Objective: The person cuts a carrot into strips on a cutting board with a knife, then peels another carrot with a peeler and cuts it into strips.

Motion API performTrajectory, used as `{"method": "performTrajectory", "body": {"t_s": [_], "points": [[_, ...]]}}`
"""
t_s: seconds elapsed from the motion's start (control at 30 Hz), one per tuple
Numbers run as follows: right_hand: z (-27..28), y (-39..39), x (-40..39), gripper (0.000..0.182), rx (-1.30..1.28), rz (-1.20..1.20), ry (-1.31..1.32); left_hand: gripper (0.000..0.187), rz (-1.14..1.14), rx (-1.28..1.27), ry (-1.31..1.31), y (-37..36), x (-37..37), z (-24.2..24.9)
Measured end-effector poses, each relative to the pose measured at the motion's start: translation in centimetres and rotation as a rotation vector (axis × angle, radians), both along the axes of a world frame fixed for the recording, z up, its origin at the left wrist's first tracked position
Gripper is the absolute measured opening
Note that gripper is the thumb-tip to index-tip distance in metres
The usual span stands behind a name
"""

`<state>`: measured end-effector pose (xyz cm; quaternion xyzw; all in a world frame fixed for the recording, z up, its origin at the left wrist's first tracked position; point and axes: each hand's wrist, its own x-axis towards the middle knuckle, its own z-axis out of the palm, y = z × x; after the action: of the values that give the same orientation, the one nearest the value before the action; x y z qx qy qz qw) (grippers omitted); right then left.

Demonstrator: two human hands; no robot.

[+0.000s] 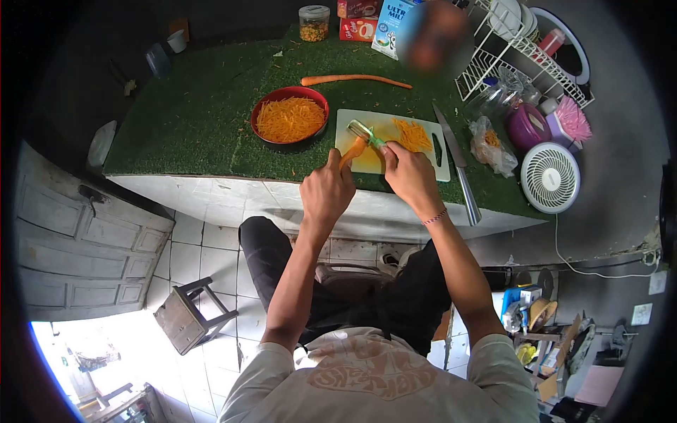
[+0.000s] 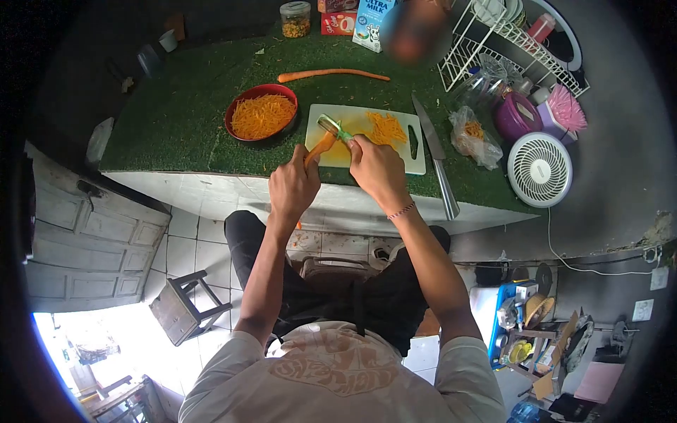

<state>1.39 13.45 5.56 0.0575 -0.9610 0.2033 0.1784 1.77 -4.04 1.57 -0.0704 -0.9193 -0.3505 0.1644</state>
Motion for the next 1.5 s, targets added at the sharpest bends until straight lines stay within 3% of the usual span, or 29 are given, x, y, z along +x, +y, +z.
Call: {"method": "performTrajectory", "body": {"t_s": [0.43,0.67,0.77,0.87,1.07,1.27,1.5], "points": [[-0.1,1.1,-2.5,0.021,0.063,-0.11,0.02,0.017,-0.025,0.018,0.014,-1.1,0.3,-0.4],[0.7,0.4,-0.2,0.024,-0.174,0.051,-0.02,0.017,0.022,-0.087,0.065,-1.2,0.0,-0.4],[1.0,0.5,1.5,0.024,-0.171,0.142,-0.061,0.018,0.007,-0.13,0.056,-1.4,0.0,0.2],[-0.3,0.6,2.0,0.024,-0.102,0.158,0.075,0.018,-0.014,-0.159,0.116,-1.3,-0.1,0.4],[-0.5,-0.2,0.7,0.024,0.053,0.009,0.044,0.018,-0.027,-0.176,0.172,-1.4,-0.3,-0.4],[-0.3,-0.1,-0.5,0.024,0.047,-0.089,0.034,0.021,-0.038,-0.149,0.16,-0.9,0.3,0.2],[-0.8,2.0,-0.6,0.026,-0.087,0.007,0.071,0.025,0.037,-0.115,0.054,-1.1,1.1,-0.2]]}}
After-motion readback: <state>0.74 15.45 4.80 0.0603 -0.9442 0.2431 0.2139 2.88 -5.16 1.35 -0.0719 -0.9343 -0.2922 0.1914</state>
